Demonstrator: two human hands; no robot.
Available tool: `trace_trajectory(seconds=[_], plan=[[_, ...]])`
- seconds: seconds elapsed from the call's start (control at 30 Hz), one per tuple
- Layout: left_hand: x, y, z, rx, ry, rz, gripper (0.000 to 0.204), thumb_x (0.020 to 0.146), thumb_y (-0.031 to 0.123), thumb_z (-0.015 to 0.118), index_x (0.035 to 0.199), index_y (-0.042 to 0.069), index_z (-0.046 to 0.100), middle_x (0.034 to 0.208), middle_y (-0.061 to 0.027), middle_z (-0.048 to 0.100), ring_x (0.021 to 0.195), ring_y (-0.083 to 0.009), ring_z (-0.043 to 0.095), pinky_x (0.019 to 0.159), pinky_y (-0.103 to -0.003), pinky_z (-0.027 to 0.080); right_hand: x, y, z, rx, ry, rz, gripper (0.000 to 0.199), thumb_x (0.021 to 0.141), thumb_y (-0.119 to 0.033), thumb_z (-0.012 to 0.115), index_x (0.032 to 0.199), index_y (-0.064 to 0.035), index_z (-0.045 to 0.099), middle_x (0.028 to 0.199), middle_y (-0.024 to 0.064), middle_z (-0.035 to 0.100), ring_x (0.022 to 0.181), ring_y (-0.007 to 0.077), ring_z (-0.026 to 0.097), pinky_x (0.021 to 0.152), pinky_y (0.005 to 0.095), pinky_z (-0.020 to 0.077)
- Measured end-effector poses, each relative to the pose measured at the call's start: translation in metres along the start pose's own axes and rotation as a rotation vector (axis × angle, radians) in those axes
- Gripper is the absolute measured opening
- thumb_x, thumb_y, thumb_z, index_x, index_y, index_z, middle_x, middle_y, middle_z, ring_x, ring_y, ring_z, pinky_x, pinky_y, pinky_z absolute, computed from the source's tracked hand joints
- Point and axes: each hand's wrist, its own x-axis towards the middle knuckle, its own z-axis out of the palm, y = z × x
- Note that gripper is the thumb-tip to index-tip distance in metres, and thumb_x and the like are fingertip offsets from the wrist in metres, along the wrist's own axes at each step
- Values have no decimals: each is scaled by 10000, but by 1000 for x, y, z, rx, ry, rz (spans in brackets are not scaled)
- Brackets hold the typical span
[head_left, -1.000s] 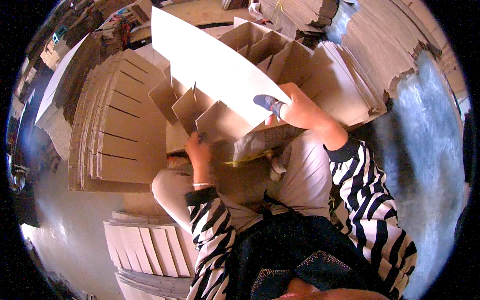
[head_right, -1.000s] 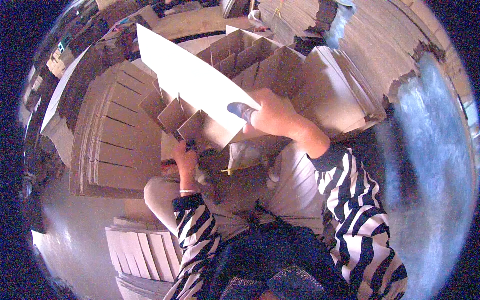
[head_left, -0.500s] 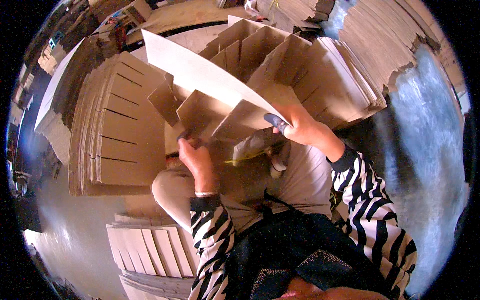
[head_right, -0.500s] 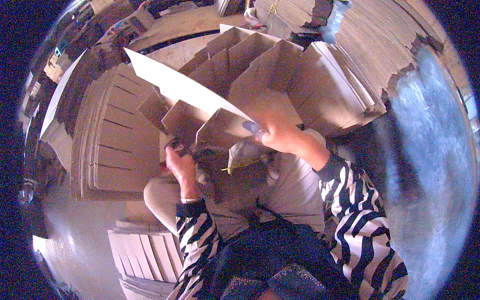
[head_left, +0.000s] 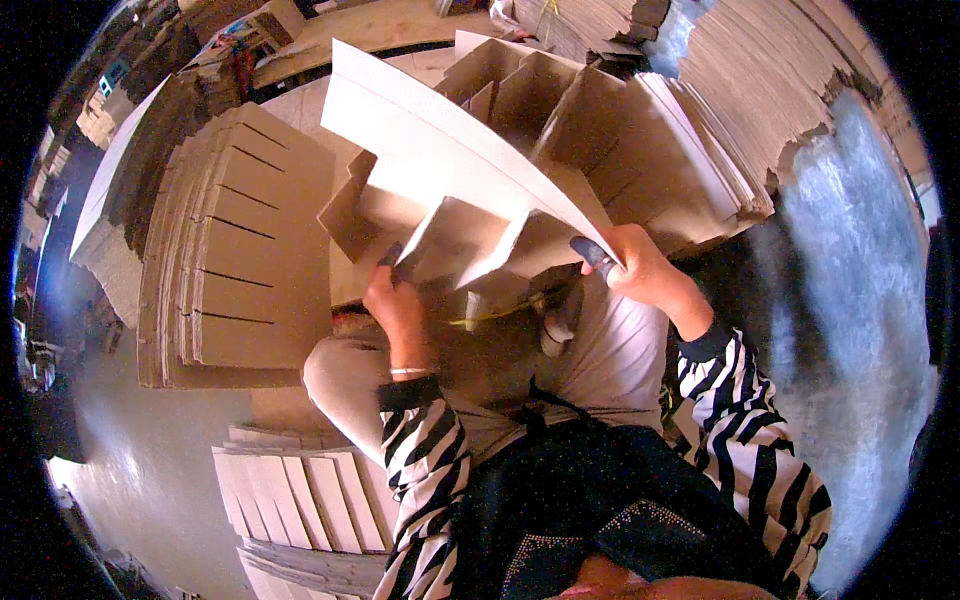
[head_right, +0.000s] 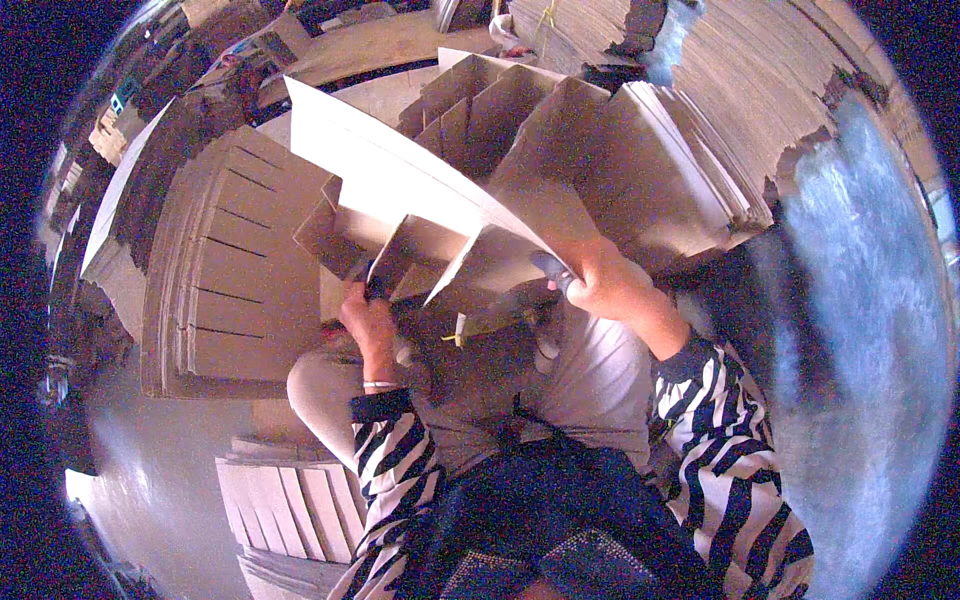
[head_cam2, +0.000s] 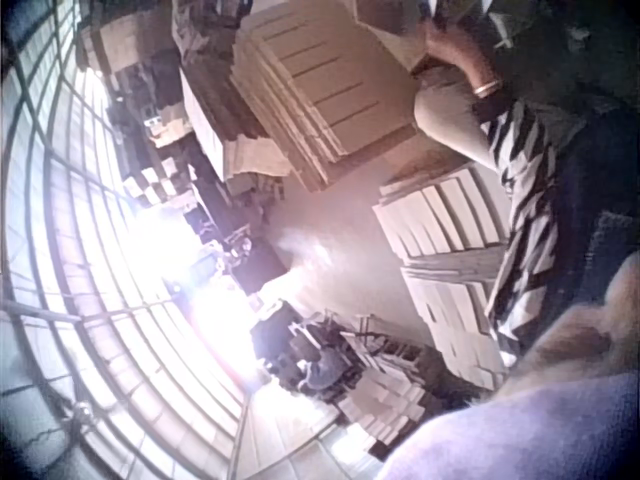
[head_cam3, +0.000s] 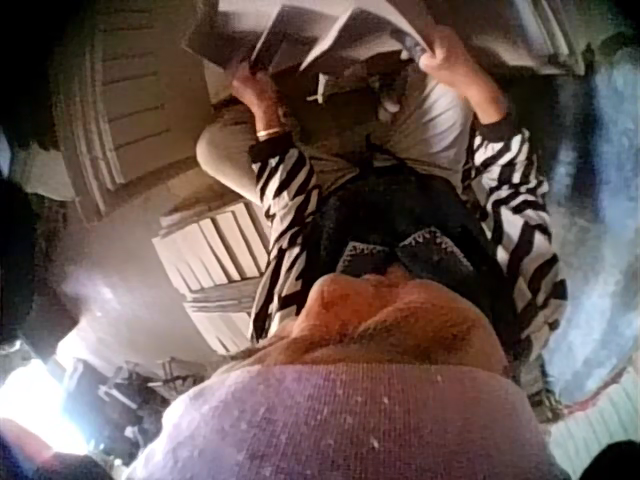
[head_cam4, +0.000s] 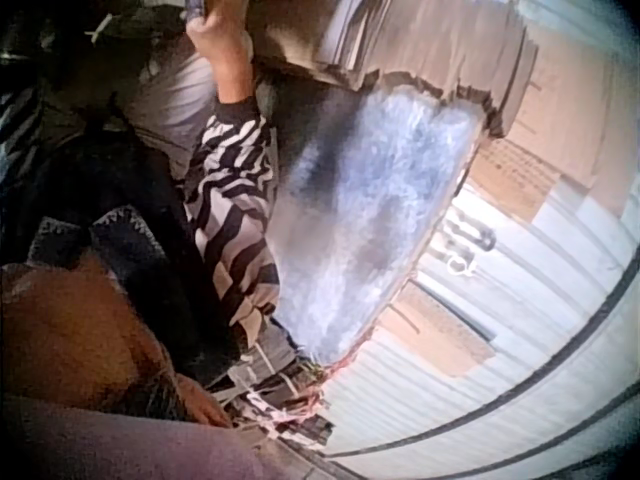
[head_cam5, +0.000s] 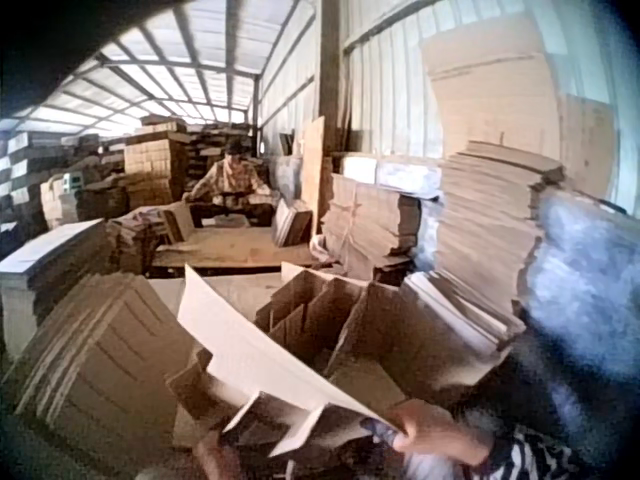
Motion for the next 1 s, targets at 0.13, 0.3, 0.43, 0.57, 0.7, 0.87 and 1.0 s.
trace_trajectory(seconds=[0.13, 0.3, 0.43, 0.57, 0.7, 0.87, 1.0], plan=[[1, -20, 11, 190, -110, -48, 301, 749, -34, 548, 1003, 38, 693, 912, -203, 674, 863, -401, 636, 755, -445, 501, -12, 4, 2, 209, -5, 91, 203, 883, -37, 495, 1041, -5, 619, 742, 89, 673, 684, 150, 641, 669, 303, 497], [-4, -14, 14, 123, 5, -13, 308, 701, -36, 536, 967, 28, 676, 924, -224, 657, 858, -413, 620, 753, -465, 496, -11, 20, 7, 100, -35, 32, 193, 908, -66, 493, 1037, -20, 629, 697, 80, 668, 661, 157, 643, 645, 309, 496], [0, -34, 21, 89, 10, 43, 306, 668, -38, 530, 941, 5, 661, 978, -226, 651, 868, -414, 618, 752, -456, 502, -9, 8, 6, -174, -77, -22, 246, 928, -102, 470, 1146, -88, 584, 680, 93, 658, 649, 228, 662, 607, 356, 498], [-13, 45, -9, -52, -91, 150, 346, 649, -98, 506, 955, -18, 646, 1055, -194, 647, 895, -376, 637, 756, -418, 512, -12, 14, 13, -275, -59, -42, 234, 897, -122, 441, 1094, -126, 567, 699, 67, 664, 670, 287, 661, 586, 390, 482], [7, 34, -41, -203, 228, 147, 586, 698, -189, 443, 1222, 27, 589, 1137, -108, 597, 831, -171, 640, 709, -274, 516, -13, 0, 6, -243, -2, -42, 222, 857, -84, 455, 1041, -115, 575, 701, 68, 660, 682, 286, 662, 600, 387, 484], [85, 42, -74, -281, 127, 82, 437, 735, -136, 527, 1148, -23, 612, 1114, -152, 623, 900, -246, 600, 765, -336, 509, -19, 19, 1, -190, 24, 54, 229, 846, -59, 473, 1015, -146, 601, 708, 63, 654, 700, 285, 665, 605, 374, 483], [107, 33, -76, -332, -383, 95, 322, 791, -43, 534, 1095, -20, 638, 960, -158, 666, 807, -260, 607, 757, -332, 488, -17, 12, 7, -340, 30, 76, 209, 879, -89, 486, 1031, -158, 610, 705, 64, 657, 684, 260, 668, 603, 354, 483]])
